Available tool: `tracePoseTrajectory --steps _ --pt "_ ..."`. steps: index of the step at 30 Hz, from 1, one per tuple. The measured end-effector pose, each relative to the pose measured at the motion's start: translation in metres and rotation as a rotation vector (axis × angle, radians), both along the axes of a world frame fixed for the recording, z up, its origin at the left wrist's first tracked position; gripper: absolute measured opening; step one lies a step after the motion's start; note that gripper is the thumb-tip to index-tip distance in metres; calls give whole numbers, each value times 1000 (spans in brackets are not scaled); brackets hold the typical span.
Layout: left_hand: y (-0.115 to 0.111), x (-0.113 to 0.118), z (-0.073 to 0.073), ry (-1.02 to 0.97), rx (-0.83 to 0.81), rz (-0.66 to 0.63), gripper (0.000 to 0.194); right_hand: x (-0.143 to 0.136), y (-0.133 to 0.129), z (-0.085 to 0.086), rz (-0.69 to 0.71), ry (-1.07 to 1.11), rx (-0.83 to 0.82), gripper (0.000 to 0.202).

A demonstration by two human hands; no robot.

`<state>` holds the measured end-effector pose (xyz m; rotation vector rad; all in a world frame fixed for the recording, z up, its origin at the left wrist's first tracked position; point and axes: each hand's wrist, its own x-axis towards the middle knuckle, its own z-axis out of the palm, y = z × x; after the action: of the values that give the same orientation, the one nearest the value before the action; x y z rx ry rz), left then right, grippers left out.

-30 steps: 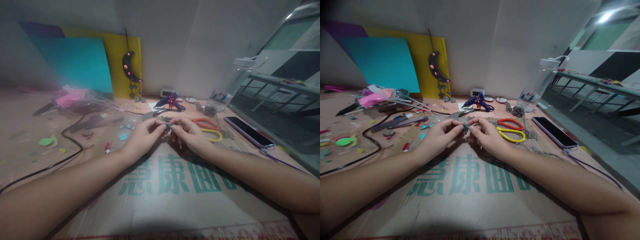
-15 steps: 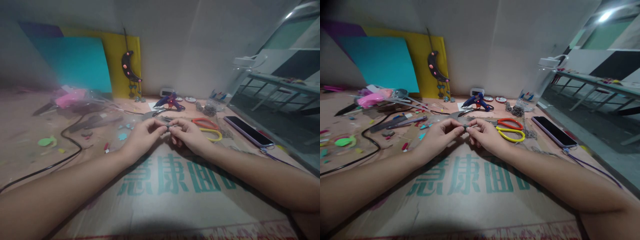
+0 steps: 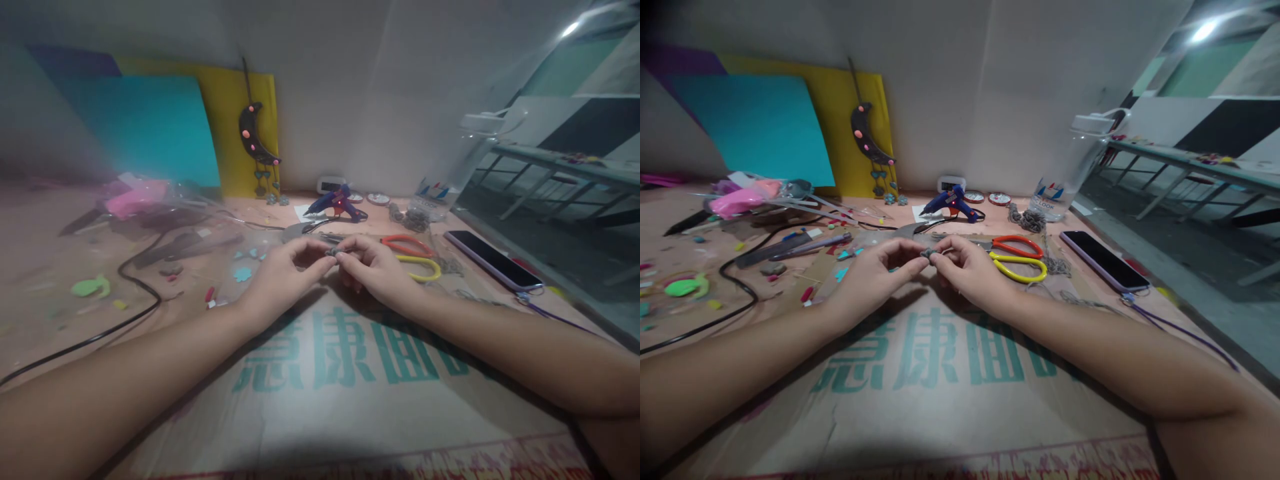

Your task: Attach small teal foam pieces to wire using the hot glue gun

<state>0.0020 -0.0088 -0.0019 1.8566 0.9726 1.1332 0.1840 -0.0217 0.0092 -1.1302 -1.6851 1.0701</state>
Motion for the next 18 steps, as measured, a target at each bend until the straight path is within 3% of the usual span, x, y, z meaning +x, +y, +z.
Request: tracePoseTrajectory --steps 18 --pt "-3 1 5 60 53 14 15 -1 -1 -1 22 -20 34 17"
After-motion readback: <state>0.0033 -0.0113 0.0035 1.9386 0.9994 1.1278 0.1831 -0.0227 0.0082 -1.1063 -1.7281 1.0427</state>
